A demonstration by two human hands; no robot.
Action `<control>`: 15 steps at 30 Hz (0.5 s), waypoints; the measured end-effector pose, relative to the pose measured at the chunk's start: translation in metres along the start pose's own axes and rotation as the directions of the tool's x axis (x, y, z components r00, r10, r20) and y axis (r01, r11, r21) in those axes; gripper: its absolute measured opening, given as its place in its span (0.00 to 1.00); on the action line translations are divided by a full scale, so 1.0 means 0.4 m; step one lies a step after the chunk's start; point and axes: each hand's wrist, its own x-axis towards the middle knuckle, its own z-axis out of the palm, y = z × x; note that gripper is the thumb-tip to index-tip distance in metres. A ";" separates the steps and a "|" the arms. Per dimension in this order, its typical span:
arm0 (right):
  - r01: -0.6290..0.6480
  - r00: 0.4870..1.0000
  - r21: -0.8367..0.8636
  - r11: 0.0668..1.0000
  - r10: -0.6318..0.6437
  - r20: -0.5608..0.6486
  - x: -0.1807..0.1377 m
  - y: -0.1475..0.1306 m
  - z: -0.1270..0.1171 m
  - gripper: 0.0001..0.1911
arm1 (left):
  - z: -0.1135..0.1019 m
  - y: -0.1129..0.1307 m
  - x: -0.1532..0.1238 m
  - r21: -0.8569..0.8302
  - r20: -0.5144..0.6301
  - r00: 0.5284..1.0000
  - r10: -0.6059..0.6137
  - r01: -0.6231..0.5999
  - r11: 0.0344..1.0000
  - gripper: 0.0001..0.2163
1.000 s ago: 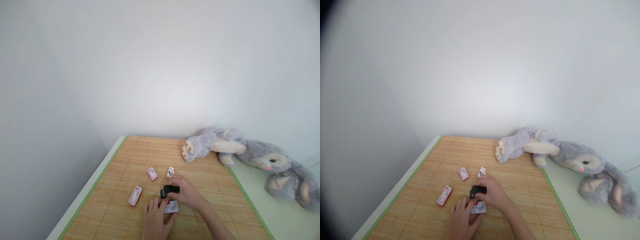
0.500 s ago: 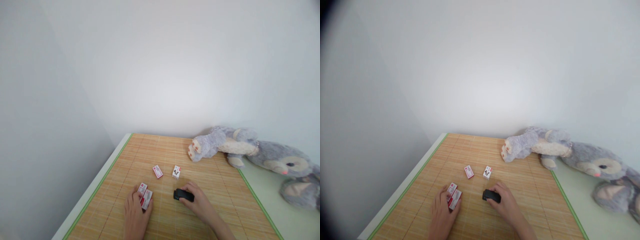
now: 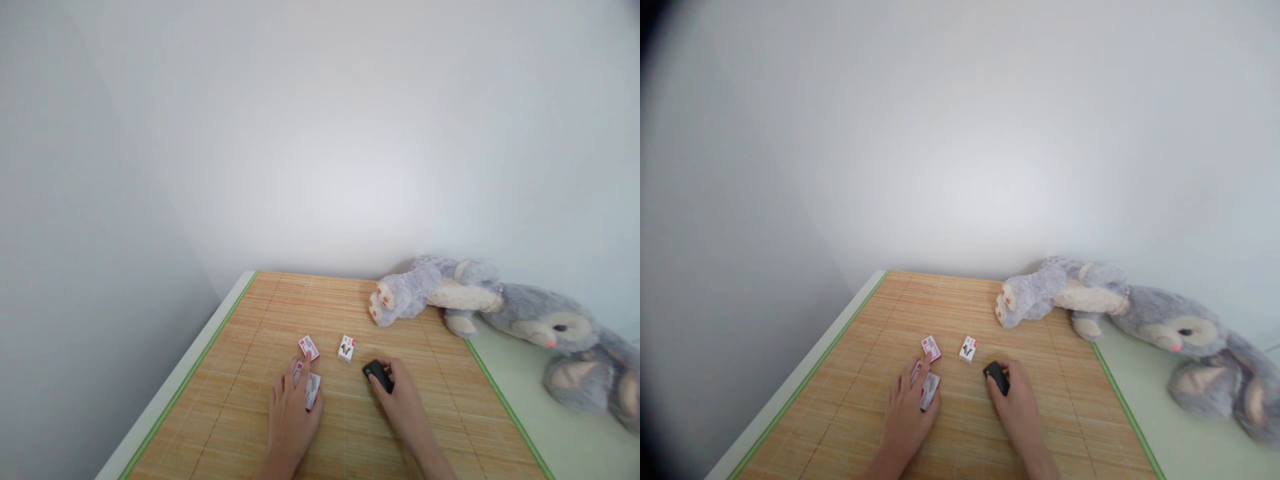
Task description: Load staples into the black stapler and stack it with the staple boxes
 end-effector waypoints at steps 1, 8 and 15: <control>0.021 0.999 -0.008 1.000 -0.021 -0.027 0.019 0.006 0.000 0.22 | 0.006 0.012 0.004 0.014 -0.004 1.000 -0.008 0.008 1.000 0.30; 0.192 0.947 0.058 0.980 -0.200 0.252 0.167 -0.031 0.013 0.36 | 0.010 0.012 0.027 0.025 -0.014 0.999 -0.051 0.052 0.998 0.28; 0.267 0.870 0.156 0.951 -0.308 0.385 0.198 -0.125 0.106 0.28 | -0.026 -0.078 -0.011 -0.063 0.034 0.998 0.047 -0.045 0.997 0.30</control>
